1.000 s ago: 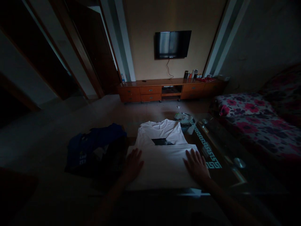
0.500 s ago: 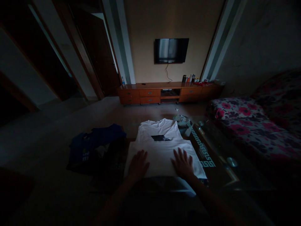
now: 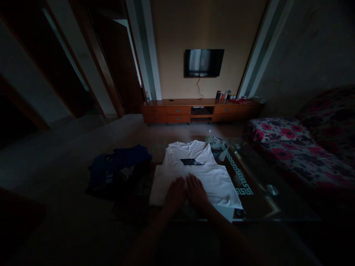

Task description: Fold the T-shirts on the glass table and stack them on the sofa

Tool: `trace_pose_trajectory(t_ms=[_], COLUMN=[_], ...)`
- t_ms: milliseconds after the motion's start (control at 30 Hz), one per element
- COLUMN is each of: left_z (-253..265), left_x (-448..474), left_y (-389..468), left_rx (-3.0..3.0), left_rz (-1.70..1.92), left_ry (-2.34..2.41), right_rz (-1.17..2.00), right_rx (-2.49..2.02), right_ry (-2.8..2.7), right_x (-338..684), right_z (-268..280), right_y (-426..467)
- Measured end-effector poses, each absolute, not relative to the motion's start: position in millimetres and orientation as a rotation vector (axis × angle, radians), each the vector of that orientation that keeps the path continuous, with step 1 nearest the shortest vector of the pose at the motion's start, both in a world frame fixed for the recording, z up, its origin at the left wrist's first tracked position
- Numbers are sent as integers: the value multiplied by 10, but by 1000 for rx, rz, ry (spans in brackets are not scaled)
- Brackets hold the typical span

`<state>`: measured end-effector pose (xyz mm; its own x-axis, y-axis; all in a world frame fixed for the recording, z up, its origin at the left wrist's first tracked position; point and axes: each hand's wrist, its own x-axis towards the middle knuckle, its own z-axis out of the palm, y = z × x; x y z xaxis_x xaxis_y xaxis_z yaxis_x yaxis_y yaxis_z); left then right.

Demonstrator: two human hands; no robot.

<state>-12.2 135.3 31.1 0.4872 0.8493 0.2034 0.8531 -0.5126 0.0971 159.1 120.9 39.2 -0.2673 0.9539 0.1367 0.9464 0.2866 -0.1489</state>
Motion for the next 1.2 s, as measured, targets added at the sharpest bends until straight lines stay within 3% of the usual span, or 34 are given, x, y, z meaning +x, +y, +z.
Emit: trace_pose_trajectory(t_ms=[200, 467, 700, 900, 1033, 1200], left_z=[212, 279, 246, 459, 602, 464], left_x=[-346, -1301, -1462, -1292, -690, -183], left_y=[1368, 1499, 1315, 1358, 1618, 1784], left_rx=[-2683, -2543, -2521, -2464, -2518, -2672], left_rz=[-331, -303, -260, -224, -422, -398], left_ry=[-1593, -1811, -1838, -1869, -1719, -1598], right_rz=[5, -237, -256, -169, -101, -17], right_rx=[-1730, -1973, -1942, -2171, -1860, -1641], right_ry=[-2321, -2118, -2198, -2098, -2226, -2330], right_x=[1742, 3126, 3658, 3262, 2381, 1610], right_z=[230, 72, 22, 354, 542, 346], right_y=[1178, 920, 666, 943, 1370, 1619])
